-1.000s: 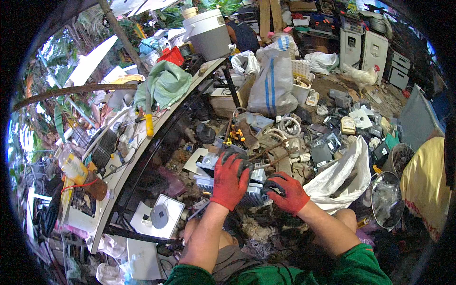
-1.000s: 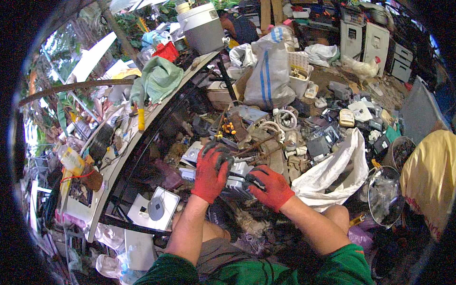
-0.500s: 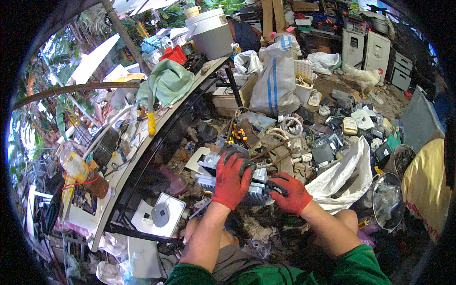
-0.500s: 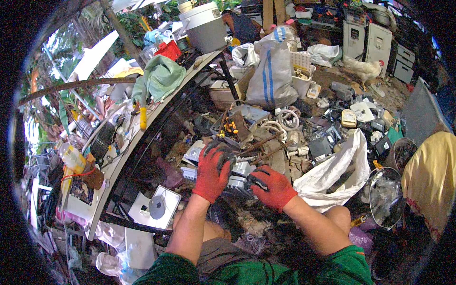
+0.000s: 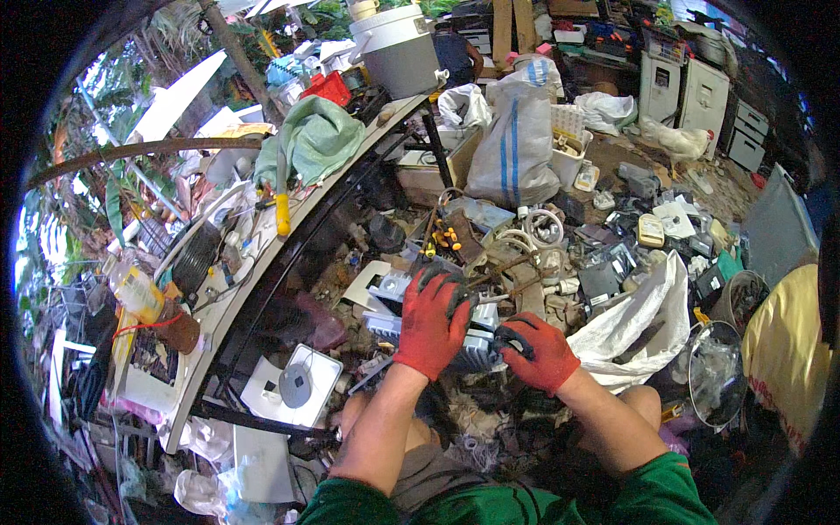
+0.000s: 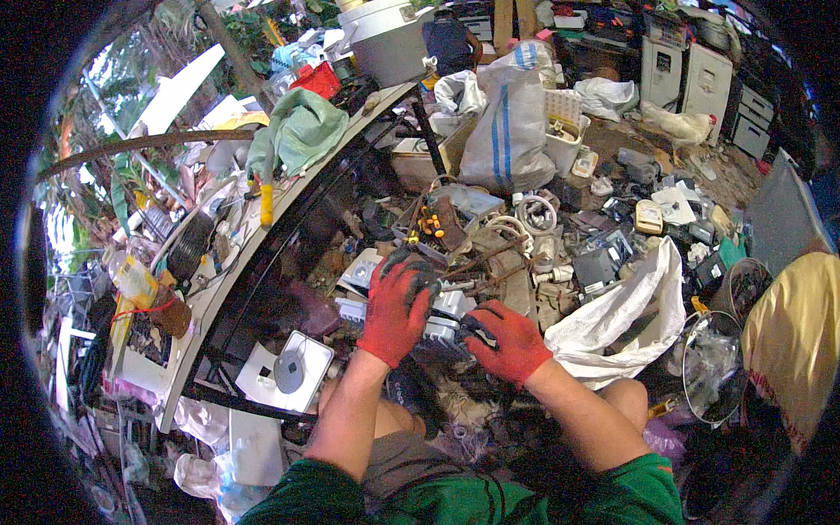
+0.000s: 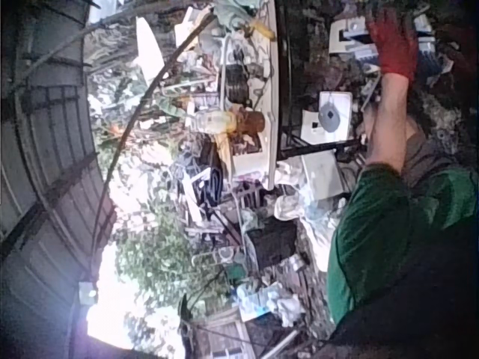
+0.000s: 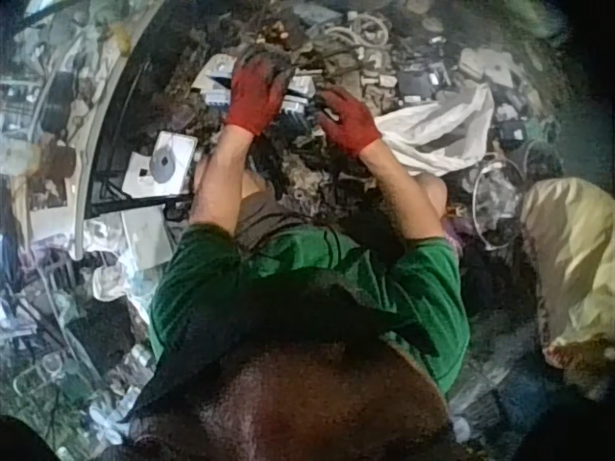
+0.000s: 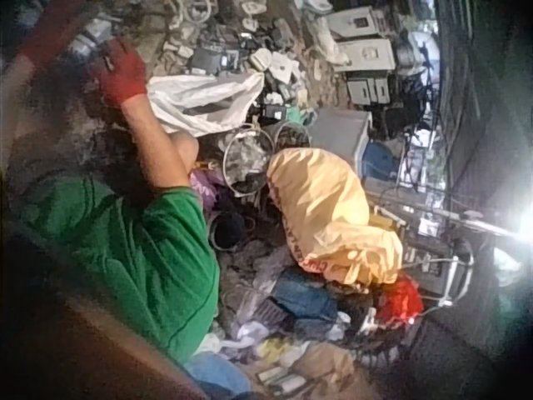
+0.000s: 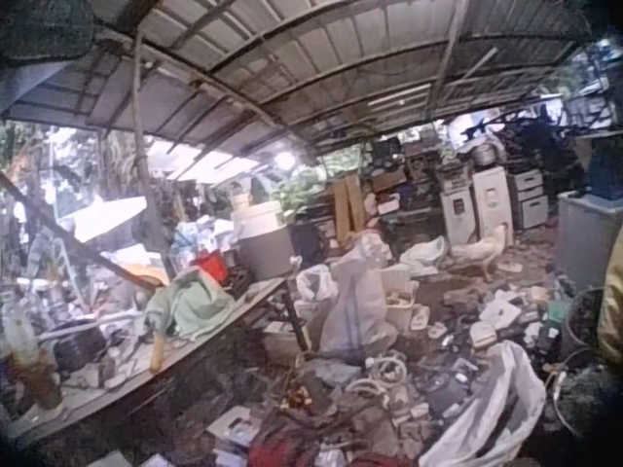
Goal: The person disassembles a metal electronic casing by prying at internal components with a small tool and removing parts by hand.
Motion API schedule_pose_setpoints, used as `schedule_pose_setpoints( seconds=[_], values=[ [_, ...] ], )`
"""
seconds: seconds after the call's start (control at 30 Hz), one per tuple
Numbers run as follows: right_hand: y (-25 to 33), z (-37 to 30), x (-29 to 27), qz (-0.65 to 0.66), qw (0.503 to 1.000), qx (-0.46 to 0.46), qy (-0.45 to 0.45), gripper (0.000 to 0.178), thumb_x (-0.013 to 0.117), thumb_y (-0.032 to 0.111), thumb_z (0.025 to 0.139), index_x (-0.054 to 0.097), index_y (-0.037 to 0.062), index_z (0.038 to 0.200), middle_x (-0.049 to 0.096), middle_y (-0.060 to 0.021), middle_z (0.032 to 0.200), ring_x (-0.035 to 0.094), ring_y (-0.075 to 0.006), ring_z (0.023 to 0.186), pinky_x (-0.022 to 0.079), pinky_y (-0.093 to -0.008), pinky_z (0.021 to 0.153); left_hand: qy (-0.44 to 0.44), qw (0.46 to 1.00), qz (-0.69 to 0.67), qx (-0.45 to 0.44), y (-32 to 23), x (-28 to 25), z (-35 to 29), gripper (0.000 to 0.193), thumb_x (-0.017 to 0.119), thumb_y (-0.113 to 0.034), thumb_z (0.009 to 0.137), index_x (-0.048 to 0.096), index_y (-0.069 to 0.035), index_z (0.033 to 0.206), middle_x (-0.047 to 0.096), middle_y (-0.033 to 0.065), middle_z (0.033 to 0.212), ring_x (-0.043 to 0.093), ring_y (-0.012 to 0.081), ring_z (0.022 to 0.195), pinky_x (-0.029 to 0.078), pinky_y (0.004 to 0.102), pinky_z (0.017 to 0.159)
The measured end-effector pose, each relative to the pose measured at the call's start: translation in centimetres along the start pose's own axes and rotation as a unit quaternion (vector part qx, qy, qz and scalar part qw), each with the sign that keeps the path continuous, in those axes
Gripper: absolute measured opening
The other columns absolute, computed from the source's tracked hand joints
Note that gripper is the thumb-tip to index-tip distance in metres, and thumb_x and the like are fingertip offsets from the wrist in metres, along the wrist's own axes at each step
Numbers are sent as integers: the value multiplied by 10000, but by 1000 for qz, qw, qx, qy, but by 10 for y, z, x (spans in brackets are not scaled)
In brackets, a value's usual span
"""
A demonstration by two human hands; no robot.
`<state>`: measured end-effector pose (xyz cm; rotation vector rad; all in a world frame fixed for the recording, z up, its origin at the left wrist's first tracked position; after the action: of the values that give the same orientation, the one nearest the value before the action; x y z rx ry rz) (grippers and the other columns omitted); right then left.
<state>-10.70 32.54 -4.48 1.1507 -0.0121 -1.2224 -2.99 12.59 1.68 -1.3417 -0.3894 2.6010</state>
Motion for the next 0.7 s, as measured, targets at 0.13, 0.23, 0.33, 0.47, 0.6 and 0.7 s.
schedule_pose_setpoints(
  seconds=[0.13, 0.23, 0.33, 0.47, 0.6, 0.7],
  values=[
    [4, 1, -5, -18, 1000, 15, 11, 421, 766, 202, 792, 643, 43, 1163, 642, -189, 1106, 665, -392, 983, 544, -423, 854, -3, 1000, 5, 10, 6, 3, -3, 364, 682, -219, 878, 636, 5, 1161, 603, 238, 1239, 457, 475, 1269, 349, 536, 1106],
    [9, 3, -5, -48, 999, 22, 1, 406, 770, 192, 778, 653, 37, 1134, 643, -173, 1072, 664, -394, 958, 542, -425, 831, -3, 1000, -2, 13, 6, 3, -3, 360, 681, -230, 877, 631, -6, 1153, 600, 228, 1241, 457, 475, 1262, 341, 549, 1107],
    [7, 1, -2, -39, 999, 0, 4, 457, 799, 250, 786, 634, 39, 1156, 647, -189, 1105, 665, -410, 971, 555, -451, 825, -28, 999, -13, 19, 4, 3, -3, 350, 676, -237, 879, 635, -11, 1144, 598, 213, 1252, 455, 469, 1267, 337, 543, 1111],
    [13, 4, -4, -33, 999, -5, 13, 432, 789, 217, 788, 632, 41, 1150, 644, -185, 1103, 665, -407, 966, 556, -437, 823, -23, 1000, -9, 14, 3, 1, -3, 355, 674, -240, 879, 637, -11, 1149, 591, 200, 1273, 449, 466, 1276, 340, 538, 1110],
    [13, 8, -9, -17, 999, 10, 39, 428, 780, 211, 794, 626, 36, 1153, 636, -189, 1111, 654, -406, 1003, 546, -436, 850, -18, 1000, -3, 15, 3, 2, -2, 365, 677, -241, 874, 637, -7, 1153, 592, 201, 1273, 447, 466, 1280, 345, 543, 1104],
    [9, 8, -11, -10, 999, 24, 42, 430, 775, 224, 797, 628, 37, 1156, 634, -189, 1115, 652, -402, 1014, 542, -439, 864, -24, 999, -1, 22, 1, 2, -1, 372, 682, -237, 869, 634, -4, 1155, 592, 207, 1268, 446, 468, 1279, 346, 547, 1102]
  ],
)
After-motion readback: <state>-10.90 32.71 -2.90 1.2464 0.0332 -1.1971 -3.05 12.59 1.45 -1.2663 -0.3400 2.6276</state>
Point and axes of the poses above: each hand's wrist, its own z-axis towards the middle knuckle, its own x-axis out of the palm, y = z × x, the point moved 2 cm from there along z, towards the middle knuckle
